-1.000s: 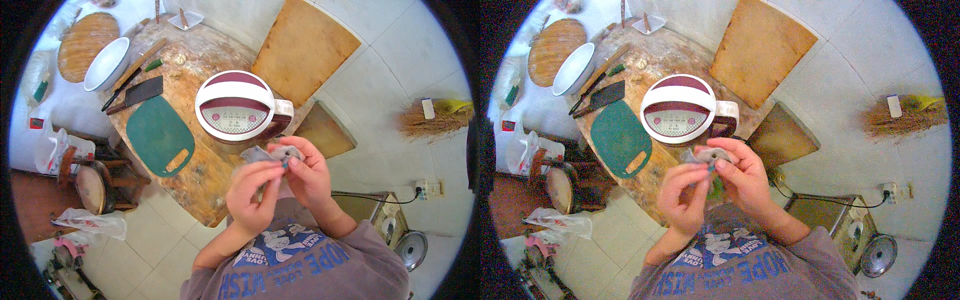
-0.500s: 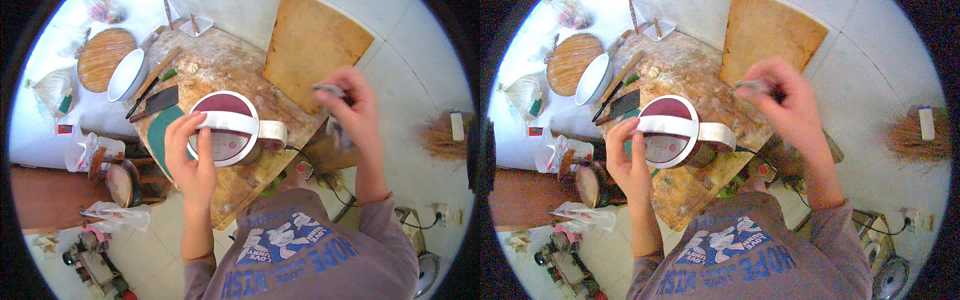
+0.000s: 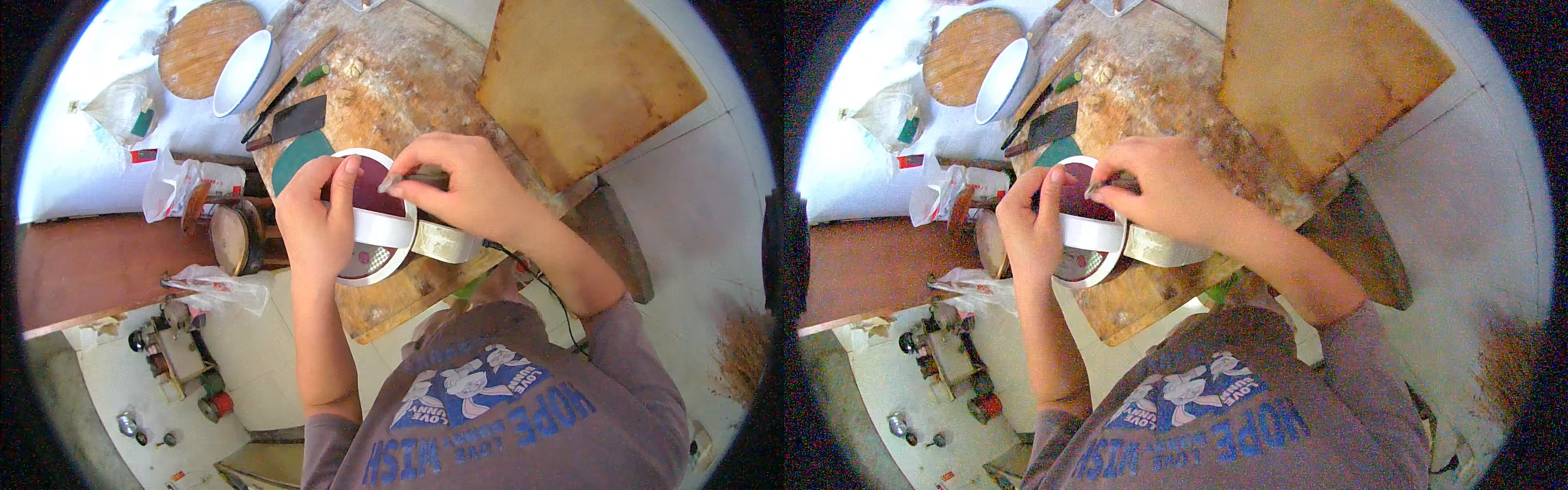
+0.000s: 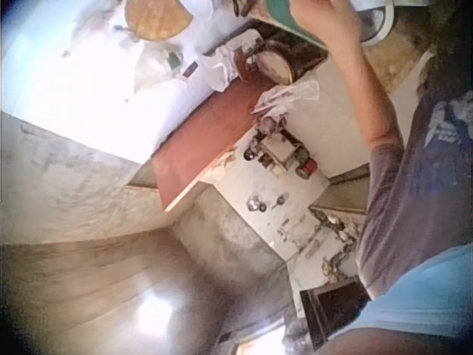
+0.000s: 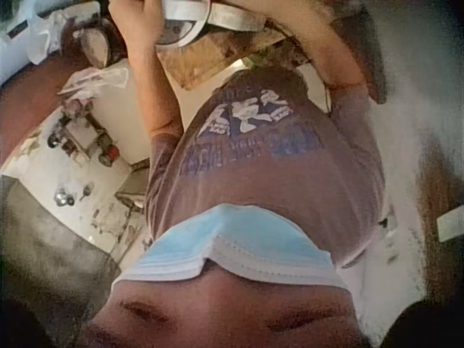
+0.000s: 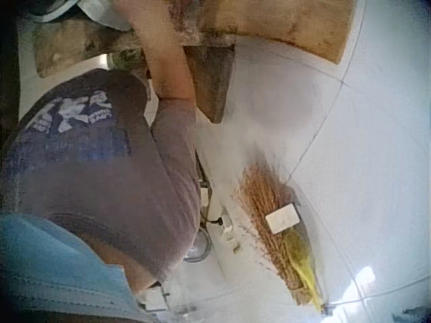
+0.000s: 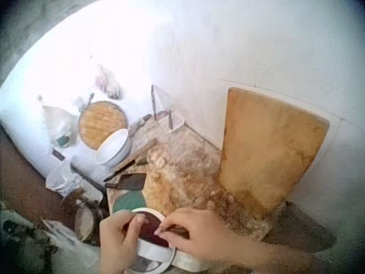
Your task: The person wipes the exterior surfaces of an electric kettle using a cloth, cleaning the lid, handle, and metallic body.
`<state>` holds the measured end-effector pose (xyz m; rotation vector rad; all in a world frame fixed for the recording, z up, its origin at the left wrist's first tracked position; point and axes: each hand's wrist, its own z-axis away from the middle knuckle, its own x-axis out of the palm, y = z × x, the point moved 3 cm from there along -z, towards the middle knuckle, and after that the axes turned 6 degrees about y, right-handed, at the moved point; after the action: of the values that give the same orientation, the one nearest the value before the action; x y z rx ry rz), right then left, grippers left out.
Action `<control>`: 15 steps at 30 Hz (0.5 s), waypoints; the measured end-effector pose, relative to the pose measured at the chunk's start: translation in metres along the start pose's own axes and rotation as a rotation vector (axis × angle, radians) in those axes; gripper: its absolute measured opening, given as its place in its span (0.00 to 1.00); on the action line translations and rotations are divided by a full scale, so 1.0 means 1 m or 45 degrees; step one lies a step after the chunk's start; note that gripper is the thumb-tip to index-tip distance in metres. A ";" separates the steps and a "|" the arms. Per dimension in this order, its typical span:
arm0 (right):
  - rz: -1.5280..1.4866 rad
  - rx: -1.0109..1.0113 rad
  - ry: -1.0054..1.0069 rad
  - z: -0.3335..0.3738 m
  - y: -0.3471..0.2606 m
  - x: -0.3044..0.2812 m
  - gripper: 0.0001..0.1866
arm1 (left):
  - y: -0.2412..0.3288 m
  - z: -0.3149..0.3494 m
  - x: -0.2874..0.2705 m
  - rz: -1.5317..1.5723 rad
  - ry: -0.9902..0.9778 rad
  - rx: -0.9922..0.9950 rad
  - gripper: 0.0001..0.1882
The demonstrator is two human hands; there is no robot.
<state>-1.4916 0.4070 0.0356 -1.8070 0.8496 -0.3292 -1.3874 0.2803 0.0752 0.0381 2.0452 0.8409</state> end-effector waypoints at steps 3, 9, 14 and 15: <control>0.045 -0.117 -0.038 0.006 -0.006 0.011 0.07 | 0.000 -0.003 0.003 -0.025 0.047 -0.030 0.12; 0.149 -0.180 -0.002 0.029 -0.006 0.005 0.04 | 0.002 -0.004 0.003 -0.097 0.070 -0.082 0.13; 0.306 -0.219 -0.210 0.030 0.000 -0.010 0.05 | 0.002 -0.001 0.003 -0.068 0.063 -0.121 0.14; 0.308 -0.200 -0.231 0.028 0.003 -0.012 0.05 | 0.000 0.000 0.004 -0.055 0.060 -0.125 0.13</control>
<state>-1.4844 0.4346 0.0236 -1.8212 0.9738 0.0581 -1.3896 0.2816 0.0728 -0.0807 2.0386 0.9218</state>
